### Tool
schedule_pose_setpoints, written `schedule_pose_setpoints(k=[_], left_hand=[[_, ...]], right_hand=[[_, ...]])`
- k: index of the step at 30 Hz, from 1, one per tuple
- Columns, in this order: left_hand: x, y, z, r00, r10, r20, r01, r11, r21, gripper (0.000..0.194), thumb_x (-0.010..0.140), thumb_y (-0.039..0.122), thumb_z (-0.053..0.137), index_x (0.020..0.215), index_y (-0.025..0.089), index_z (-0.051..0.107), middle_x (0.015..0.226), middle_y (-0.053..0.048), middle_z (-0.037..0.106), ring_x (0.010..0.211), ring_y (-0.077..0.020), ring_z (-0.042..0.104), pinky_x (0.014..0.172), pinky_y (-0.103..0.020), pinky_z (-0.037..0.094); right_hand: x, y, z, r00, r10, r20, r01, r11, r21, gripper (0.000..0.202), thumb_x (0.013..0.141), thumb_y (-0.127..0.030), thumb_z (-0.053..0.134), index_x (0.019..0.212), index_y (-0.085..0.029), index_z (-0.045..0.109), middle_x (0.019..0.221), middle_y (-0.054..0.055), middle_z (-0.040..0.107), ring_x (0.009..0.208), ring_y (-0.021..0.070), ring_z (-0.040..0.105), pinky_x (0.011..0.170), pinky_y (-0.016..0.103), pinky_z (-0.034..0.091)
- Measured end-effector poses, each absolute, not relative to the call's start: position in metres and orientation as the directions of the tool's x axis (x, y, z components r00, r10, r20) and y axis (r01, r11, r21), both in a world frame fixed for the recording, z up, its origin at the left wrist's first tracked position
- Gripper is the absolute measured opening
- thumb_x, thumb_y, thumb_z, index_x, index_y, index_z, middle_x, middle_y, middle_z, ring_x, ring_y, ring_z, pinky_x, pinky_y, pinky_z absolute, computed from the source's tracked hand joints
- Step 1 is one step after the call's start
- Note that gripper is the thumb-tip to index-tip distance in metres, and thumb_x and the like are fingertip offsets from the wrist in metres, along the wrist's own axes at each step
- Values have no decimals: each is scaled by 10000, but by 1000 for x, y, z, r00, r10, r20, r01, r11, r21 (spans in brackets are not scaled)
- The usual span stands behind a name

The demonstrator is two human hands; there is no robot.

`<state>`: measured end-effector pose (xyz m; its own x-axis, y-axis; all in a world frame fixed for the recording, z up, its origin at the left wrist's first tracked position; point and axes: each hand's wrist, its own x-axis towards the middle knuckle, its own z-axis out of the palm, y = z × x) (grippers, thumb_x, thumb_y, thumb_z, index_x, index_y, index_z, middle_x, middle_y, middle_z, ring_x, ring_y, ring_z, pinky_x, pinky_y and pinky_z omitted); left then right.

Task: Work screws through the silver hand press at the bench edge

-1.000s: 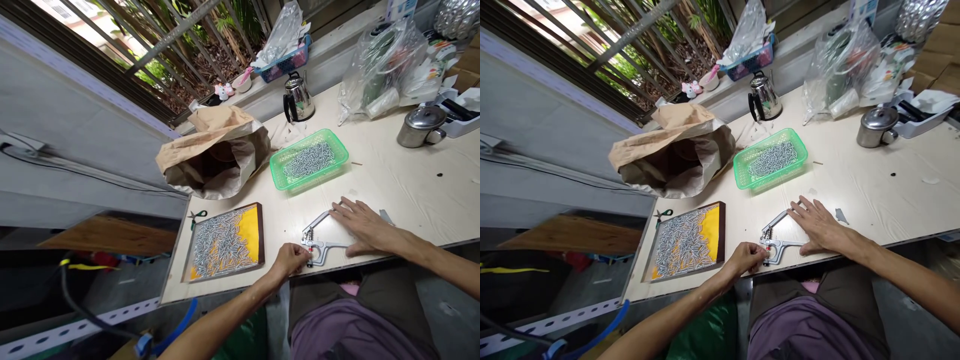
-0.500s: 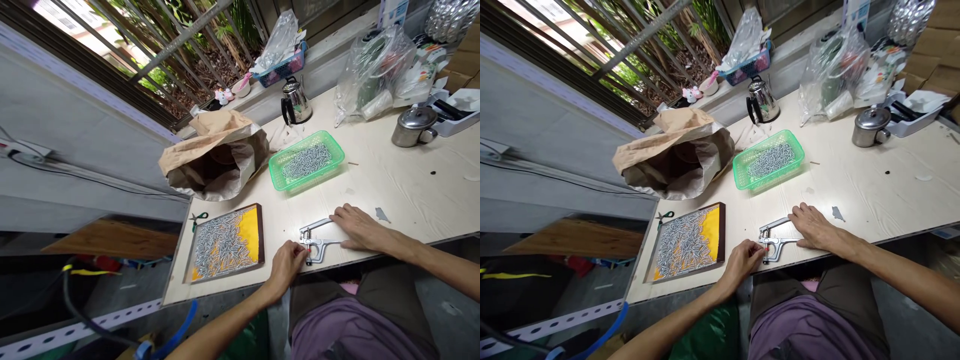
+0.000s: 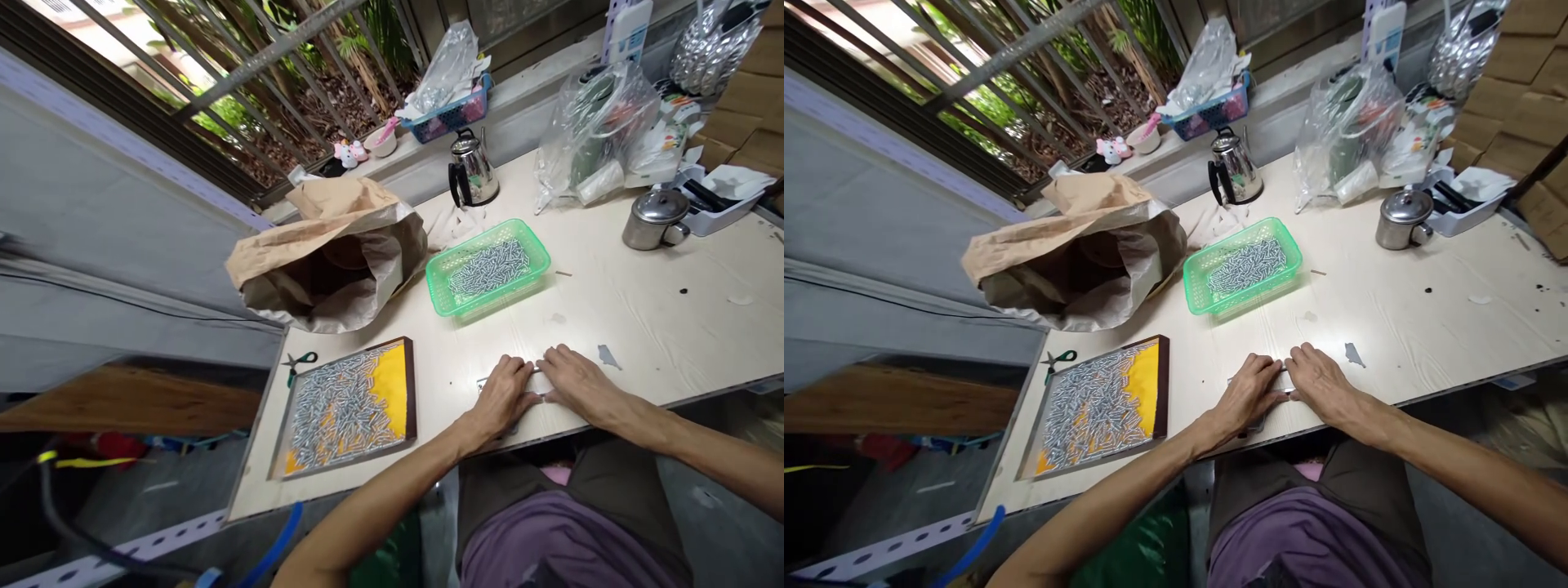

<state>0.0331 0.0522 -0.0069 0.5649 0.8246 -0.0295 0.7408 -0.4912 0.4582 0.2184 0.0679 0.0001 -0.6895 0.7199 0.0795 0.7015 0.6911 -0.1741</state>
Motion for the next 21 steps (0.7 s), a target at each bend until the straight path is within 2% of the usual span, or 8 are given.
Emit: schedule_pose_setpoints(k=[2,4,8,11,13,15,18,21], left_hand=[[35,55,-9,548,836,-15,751,-485,448,238,926,364,477,976,164,595,931,-83,585,881,-216,519,785,-357,481],[38,59,-10,535,845,-20,767,-476,431,240,943,333,445,901,161,608,856,-68,593,836,-205,525,770,-345,480],[39,64,-8,521,853,-11,773,-466,430,238,913,374,498,909,162,605,848,-65,613,832,-207,548,760,-347,503],[38,50,-10,481,871,103,768,-475,429,249,914,366,501,1038,163,577,1103,-117,597,1021,-244,547,861,-406,509],[41,34,-16,467,863,195,755,-504,420,236,943,290,441,1112,168,552,1247,-141,537,1170,-269,493,954,-458,475],[45,18,-24,468,845,260,734,-535,418,257,952,224,392,1159,167,534,1296,-151,513,1243,-275,450,1002,-476,448],[55,4,-32,465,837,289,711,-548,442,284,957,189,355,1186,161,521,1222,-141,574,1190,-248,506,1014,-465,449],[63,4,-31,455,847,275,703,-531,473,289,963,174,326,1170,150,526,1087,-107,637,1066,-213,579,1027,-464,439]], right_hand=[[217,71,-4,-707,701,92,683,711,-169,52,846,-132,560,834,-173,591,825,70,590,822,216,525,694,316,408],[216,75,-5,-720,688,90,666,722,-186,188,899,-114,463,774,-182,586,778,56,585,783,194,529,673,299,402],[219,85,-1,-720,689,83,664,719,-204,52,864,-195,565,858,-164,605,843,72,601,822,209,528,708,308,418],[226,92,1,-706,706,54,676,695,-244,456,706,-337,749,1075,-128,583,993,115,599,921,257,516,769,351,432],[231,99,-1,-711,702,31,669,689,-278,599,680,-408,756,1169,-130,550,1057,128,592,957,273,511,778,370,435],[233,107,-4,-707,707,24,673,683,-285,478,767,-380,678,1170,-151,563,1051,119,600,946,260,518,758,363,432],[227,122,-3,-681,732,21,708,666,-234,173,875,-221,519,983,-163,642,944,99,621,886,229,530,732,341,412],[212,135,10,-622,783,-11,772,610,-177,189,890,-183,483,828,-158,660,865,96,628,851,226,536,729,344,393]])
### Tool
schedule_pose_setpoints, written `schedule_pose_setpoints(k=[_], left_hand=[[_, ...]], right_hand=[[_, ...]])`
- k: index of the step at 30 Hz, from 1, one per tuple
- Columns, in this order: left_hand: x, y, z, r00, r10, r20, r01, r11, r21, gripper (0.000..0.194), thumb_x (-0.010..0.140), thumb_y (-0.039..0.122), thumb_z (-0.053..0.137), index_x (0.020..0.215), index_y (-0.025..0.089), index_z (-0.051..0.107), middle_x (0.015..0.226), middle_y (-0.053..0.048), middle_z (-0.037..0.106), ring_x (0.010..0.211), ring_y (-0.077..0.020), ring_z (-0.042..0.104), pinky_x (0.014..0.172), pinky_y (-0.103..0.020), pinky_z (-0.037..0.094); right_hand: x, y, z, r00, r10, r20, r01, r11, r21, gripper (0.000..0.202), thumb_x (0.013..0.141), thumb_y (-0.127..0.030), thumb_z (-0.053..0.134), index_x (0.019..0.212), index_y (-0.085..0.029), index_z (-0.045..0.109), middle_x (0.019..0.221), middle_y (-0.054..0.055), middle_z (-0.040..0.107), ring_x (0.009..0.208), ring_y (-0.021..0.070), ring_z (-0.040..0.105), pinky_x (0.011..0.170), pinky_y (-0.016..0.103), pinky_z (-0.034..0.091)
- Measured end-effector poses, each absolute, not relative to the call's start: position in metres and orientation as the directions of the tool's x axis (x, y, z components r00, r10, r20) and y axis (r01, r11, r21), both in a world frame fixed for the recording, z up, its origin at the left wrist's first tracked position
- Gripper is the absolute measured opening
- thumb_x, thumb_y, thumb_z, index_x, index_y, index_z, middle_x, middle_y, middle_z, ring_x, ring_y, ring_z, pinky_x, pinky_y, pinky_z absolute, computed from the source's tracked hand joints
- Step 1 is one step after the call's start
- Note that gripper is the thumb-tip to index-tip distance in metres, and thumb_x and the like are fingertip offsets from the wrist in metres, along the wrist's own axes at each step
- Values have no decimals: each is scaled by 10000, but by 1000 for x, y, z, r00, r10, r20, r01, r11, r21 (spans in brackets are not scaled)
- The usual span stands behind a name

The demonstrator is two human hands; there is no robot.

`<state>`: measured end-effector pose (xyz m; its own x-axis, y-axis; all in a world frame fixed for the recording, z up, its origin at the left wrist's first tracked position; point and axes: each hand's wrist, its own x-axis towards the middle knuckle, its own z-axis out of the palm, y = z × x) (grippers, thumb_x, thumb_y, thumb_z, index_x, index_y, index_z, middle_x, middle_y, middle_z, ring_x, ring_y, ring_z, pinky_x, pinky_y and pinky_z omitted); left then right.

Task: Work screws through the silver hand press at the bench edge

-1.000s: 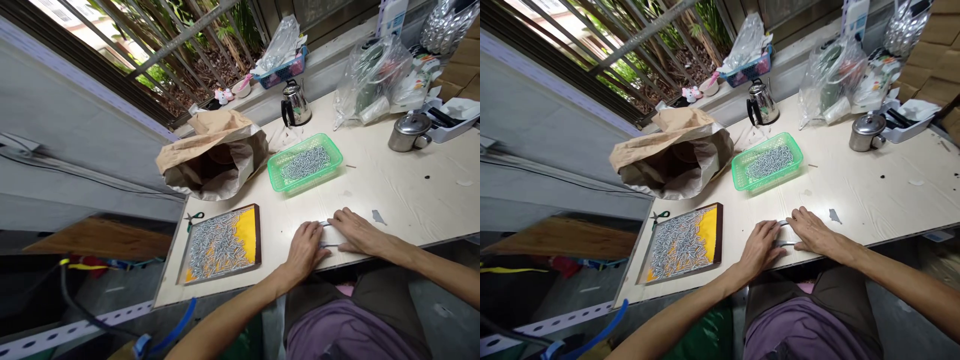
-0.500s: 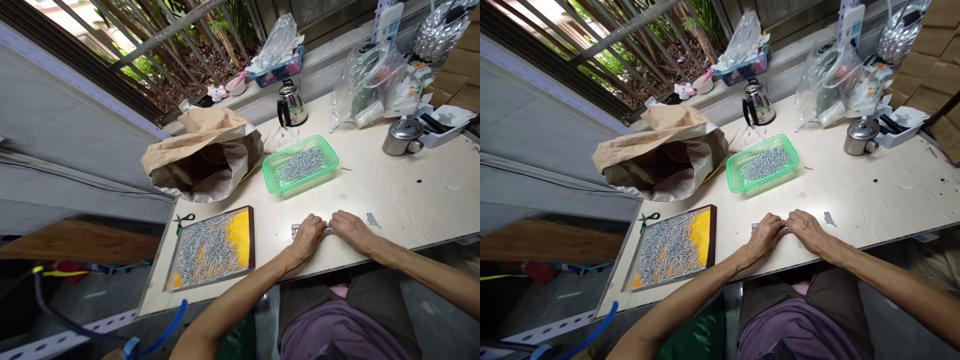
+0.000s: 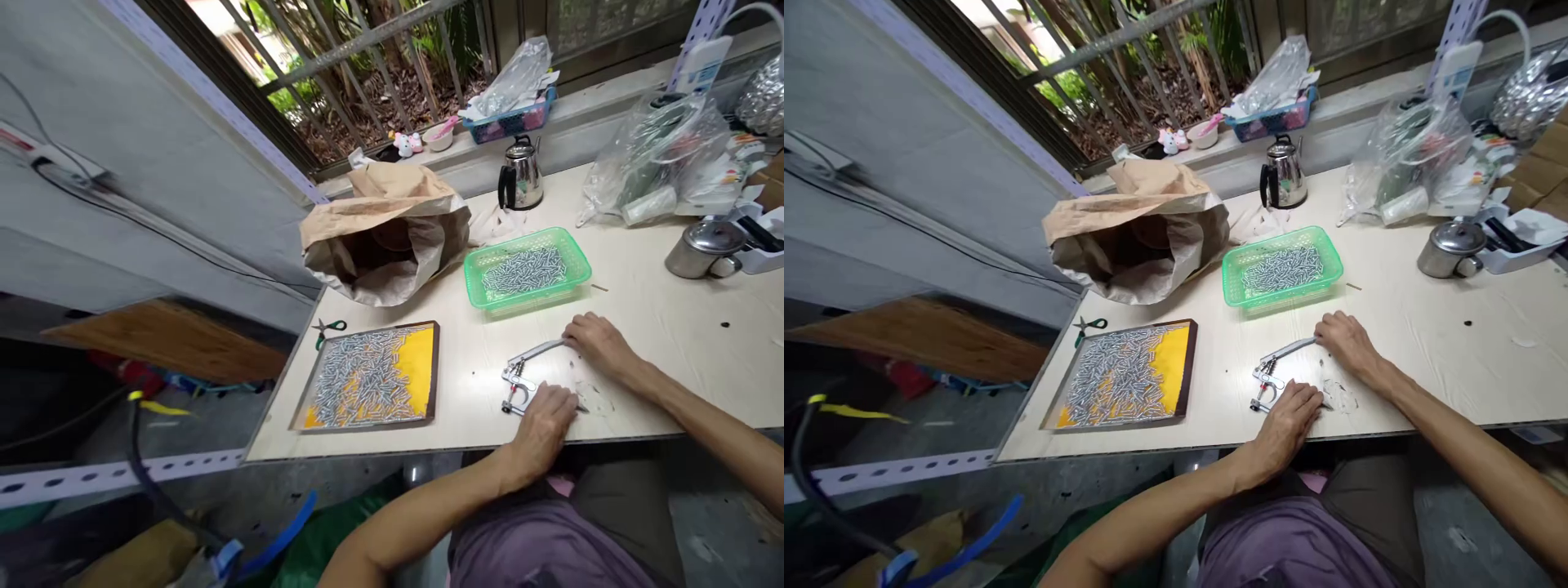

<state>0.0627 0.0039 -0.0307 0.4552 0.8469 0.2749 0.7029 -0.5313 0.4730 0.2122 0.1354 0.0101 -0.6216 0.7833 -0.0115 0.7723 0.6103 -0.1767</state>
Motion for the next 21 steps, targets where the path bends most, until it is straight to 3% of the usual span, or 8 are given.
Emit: schedule_pose_setpoints(k=[3,7,10,13,16,19,21], left_hand=[[67,4,-20,433,854,289,701,-520,488,293,957,182,334,1169,135,530,1094,-117,634,1087,-219,572,1021,-459,440],[55,-15,3,537,740,405,603,-673,428,262,933,176,377,1062,125,598,1014,-118,654,1038,-212,586,926,-363,502],[17,-28,15,504,732,458,660,-669,342,218,928,177,418,958,135,630,870,-82,663,855,-164,604,812,-297,520],[-51,-21,18,151,892,427,907,-296,298,230,939,171,413,926,161,642,790,-55,638,717,-147,561,676,-280,496],[-126,3,16,-216,904,370,961,129,245,225,927,174,444,863,170,660,794,-54,626,752,-164,544,682,-286,469],[-176,32,9,-371,890,264,926,332,182,171,904,182,496,872,165,664,848,-62,629,850,-192,533,743,-304,444],[-191,48,4,-417,892,175,907,395,147,145,892,197,523,860,154,658,859,-71,619,887,-205,524,760,-309,425]], right_hand=[[187,133,27,-635,772,-28,763,622,-175,163,868,-155,510,877,-167,672,932,102,633,880,226,535,750,348,385],[149,106,34,-901,433,30,408,868,-282,147,841,-135,552,825,-212,676,987,75,623,929,206,509,738,320,384],[130,89,20,-963,258,82,230,940,-252,163,821,-110,564,716,-206,645,879,62,624,877,202,508,711,326,383],[119,88,3,-961,216,173,182,964,-192,210,813,-68,533,662,-197,601,818,55,628,811,194,522,677,327,386],[115,99,6,-908,245,340,172,958,-230,228,861,-79,447,732,-203,588,775,41,627,749,178,539,661,312,409],[119,123,34,-788,355,504,235,929,-287,213,924,-172,378,869,-210,580,795,51,628,754,184,563,673,312,437],[123,143,57,-669,451,591,388,890,-241,213,938,-236,365,938,-209,576,827,76,629,785,221,571,700,352,442]])
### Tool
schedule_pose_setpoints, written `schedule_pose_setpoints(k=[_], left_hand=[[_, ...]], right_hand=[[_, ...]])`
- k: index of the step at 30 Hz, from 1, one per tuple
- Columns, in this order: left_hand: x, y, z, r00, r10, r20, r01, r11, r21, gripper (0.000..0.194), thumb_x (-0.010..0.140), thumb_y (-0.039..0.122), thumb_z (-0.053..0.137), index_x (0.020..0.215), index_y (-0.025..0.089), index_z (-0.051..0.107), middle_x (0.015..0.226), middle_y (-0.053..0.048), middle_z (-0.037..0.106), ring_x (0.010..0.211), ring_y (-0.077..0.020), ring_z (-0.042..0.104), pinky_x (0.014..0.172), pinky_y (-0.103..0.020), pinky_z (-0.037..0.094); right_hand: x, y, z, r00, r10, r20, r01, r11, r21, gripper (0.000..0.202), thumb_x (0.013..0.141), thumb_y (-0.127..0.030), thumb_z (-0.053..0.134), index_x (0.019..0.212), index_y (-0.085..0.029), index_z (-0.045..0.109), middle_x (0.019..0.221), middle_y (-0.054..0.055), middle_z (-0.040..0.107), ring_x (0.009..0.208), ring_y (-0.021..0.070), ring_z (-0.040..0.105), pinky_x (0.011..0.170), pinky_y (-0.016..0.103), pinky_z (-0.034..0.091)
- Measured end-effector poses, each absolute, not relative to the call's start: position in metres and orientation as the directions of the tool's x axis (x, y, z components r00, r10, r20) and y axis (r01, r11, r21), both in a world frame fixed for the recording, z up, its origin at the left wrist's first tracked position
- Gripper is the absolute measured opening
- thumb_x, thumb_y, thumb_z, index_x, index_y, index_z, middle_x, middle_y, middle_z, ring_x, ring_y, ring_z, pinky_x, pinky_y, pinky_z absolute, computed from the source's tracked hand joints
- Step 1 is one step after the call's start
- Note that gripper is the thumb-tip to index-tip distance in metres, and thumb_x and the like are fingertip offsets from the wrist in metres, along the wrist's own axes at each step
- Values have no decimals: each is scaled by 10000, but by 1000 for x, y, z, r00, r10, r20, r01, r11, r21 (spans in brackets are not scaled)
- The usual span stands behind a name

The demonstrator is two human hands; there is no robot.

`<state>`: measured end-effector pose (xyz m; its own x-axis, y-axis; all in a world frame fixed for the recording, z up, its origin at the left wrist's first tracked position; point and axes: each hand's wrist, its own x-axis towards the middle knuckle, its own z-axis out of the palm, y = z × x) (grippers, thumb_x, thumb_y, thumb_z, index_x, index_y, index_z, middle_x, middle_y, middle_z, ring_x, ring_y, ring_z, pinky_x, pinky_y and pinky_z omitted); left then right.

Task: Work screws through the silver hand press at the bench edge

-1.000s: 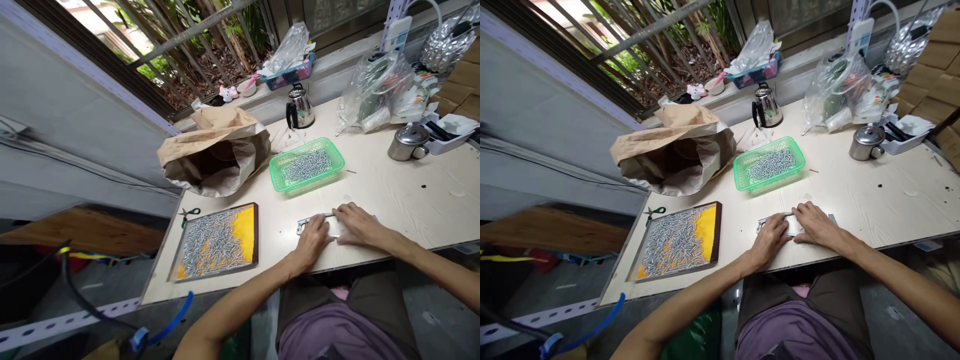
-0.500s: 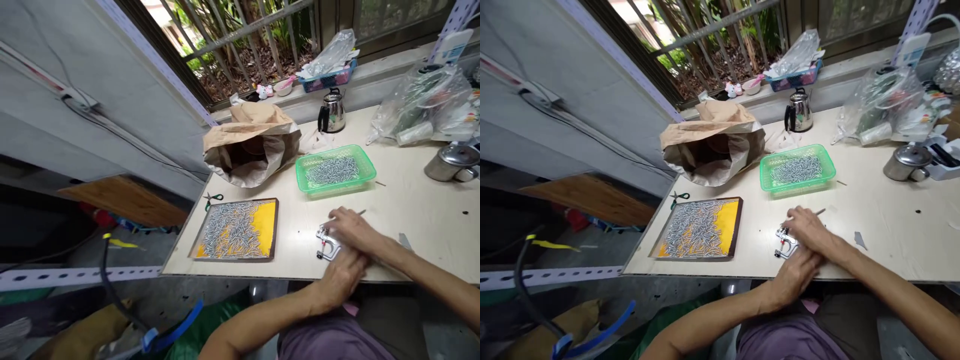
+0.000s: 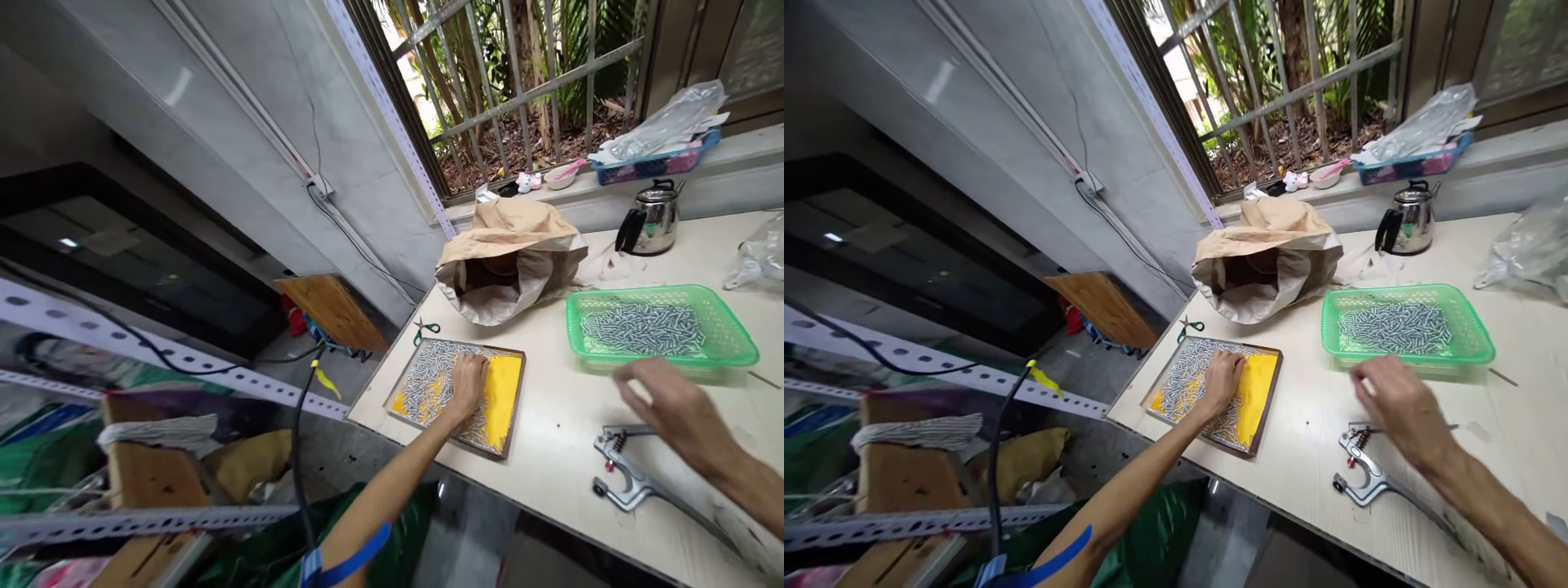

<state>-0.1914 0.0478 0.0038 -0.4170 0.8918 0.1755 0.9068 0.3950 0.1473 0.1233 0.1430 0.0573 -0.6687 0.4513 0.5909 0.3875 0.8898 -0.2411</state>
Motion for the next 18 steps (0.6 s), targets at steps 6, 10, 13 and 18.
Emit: schedule_pose_setpoints(k=[6,10,13,18], left_hand=[[-199,72,-3,-413,906,93,906,398,146,124,835,172,583,724,140,629,828,-67,602,850,-198,522,715,-290,403],[-198,65,9,-376,923,87,918,359,168,163,841,117,519,731,142,637,865,-83,624,877,-199,538,753,-294,415],[-181,51,21,-340,937,86,917,309,253,170,825,112,509,741,146,652,828,-74,644,846,-189,564,784,-298,425],[-112,25,31,-273,937,-217,578,340,742,146,748,244,580,725,143,683,648,-15,640,594,-130,565,575,-221,428]], right_hand=[[143,163,73,-564,548,617,611,780,-135,359,946,-372,307,1113,-176,557,988,149,613,896,316,572,778,458,443],[162,134,38,-642,580,501,510,811,-286,314,947,-399,342,960,-233,608,871,70,632,787,221,612,698,358,484],[183,105,16,-745,578,332,460,806,-373,285,936,-394,390,897,-250,632,798,47,625,741,185,621,642,304,495],[206,70,-2,-741,648,175,550,736,-396,241,931,-331,394,852,-237,601,788,52,606,703,183,602,604,303,476]])
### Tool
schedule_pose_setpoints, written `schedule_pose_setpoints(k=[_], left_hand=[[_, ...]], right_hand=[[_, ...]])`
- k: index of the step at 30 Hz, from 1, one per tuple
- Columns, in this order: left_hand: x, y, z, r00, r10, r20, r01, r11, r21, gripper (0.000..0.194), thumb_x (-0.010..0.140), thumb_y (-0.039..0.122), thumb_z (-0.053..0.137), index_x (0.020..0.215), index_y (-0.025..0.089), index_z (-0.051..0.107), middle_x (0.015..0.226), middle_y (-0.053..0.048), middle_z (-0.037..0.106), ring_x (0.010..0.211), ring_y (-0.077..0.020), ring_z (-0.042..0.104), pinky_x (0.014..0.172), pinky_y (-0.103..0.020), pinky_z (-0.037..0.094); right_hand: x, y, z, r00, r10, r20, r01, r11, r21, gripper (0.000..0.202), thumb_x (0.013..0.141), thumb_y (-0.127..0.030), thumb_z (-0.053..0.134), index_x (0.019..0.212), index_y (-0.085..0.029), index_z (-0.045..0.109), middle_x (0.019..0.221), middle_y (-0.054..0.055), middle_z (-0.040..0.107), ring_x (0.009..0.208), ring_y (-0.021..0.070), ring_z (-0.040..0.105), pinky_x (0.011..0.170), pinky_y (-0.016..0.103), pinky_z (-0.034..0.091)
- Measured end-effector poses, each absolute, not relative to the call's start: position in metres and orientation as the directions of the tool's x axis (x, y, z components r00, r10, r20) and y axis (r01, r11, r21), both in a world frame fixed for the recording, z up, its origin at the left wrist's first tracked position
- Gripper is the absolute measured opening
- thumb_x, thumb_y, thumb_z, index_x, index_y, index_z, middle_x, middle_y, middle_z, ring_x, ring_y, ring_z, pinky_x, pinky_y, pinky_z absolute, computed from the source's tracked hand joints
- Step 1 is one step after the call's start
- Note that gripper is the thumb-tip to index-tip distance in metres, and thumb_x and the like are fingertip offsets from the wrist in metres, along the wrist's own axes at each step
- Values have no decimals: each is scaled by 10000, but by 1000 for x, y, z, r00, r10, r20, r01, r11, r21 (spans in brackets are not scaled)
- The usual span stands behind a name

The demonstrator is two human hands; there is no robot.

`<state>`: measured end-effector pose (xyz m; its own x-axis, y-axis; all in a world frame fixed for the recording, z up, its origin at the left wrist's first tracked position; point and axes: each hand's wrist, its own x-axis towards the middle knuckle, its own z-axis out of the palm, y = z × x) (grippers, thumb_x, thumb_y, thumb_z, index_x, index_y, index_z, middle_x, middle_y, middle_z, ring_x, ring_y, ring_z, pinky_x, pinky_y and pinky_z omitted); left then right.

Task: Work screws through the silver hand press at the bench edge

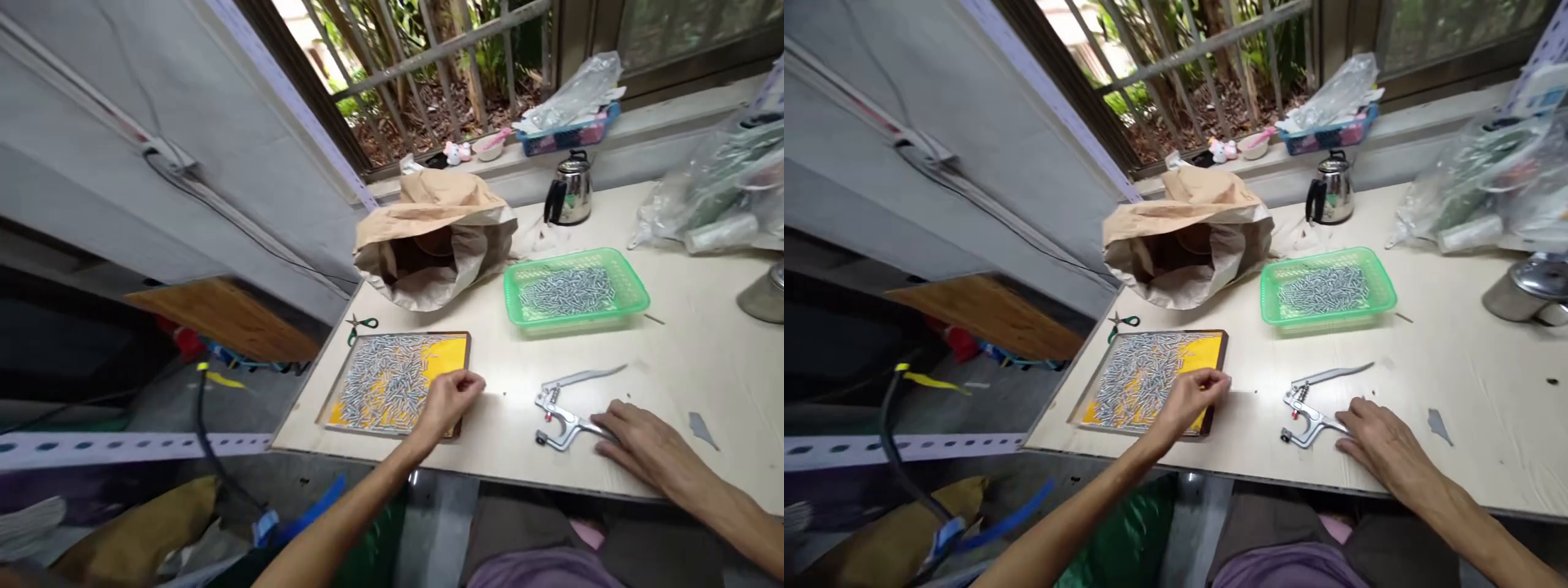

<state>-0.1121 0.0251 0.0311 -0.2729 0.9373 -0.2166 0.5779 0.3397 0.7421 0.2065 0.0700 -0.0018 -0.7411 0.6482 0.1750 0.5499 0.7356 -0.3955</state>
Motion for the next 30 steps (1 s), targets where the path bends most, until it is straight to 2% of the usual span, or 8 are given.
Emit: schedule_pose_setpoints(k=[4,10,15,21,25,26,28,30], left_hand=[[-52,14,26,-134,882,-451,371,467,803,184,692,289,603,707,124,684,610,-10,627,542,-113,533,508,-201,399],[-18,12,11,-98,844,-528,449,511,733,221,688,312,585,658,113,677,557,8,595,528,-101,485,521,-205,354],[-17,15,8,-103,837,-538,596,485,640,221,686,290,563,602,108,657,487,40,505,509,-90,439,511,-207,313],[-21,18,11,-9,696,-718,598,579,554,245,648,357,608,561,127,610,449,56,464,438,-73,408,463,-204,296],[-21,13,9,70,566,-822,567,655,500,307,602,427,662,549,140,566,459,40,509,393,-72,426,409,-201,275],[-21,11,9,75,561,-824,563,659,500,326,596,446,670,550,141,565,457,39,509,388,-71,426,403,-200,273],[-19,7,10,69,577,-814,551,659,513,367,595,487,673,545,141,561,449,40,500,384,-66,422,399,-197,272],[-18,5,12,51,597,-801,538,659,526,402,596,519,670,527,143,546,445,41,489,380,-62,414,396,-195,267]], right_hand=[[209,57,-5,-730,674,112,581,699,-417,260,927,-165,317,765,-219,513,741,28,563,624,144,554,530,258,409],[209,50,2,-748,653,118,577,728,-371,222,857,-52,357,750,-214,465,740,18,542,597,134,503,538,256,347],[210,50,2,-756,645,111,568,732,-376,207,829,-42,377,762,-216,466,747,21,542,607,150,492,550,274,326],[210,47,1,-770,638,5,579,702,-416,193,835,-52,391,799,-206,501,806,30,567,626,147,504,562,277,348],[213,53,2,-793,609,1,560,730,-391,77,856,-182,502,906,-198,559,984,87,611,845,206,570,684,320,431],[214,57,2,-787,617,16,567,733,-376,178,823,-241,582,993,-193,565,1102,119,598,972,246,560,758,358,445],[216,67,1,-767,641,26,597,728,-337,571,701,-352,728,1199,-175,512,1333,180,485,1206,344,442,898,465,416],[217,78,0,-768,640,-9,611,728,-311,855,606,-445,787,1324,-153,427,1428,209,393,1311,404,317,975,550,350]])
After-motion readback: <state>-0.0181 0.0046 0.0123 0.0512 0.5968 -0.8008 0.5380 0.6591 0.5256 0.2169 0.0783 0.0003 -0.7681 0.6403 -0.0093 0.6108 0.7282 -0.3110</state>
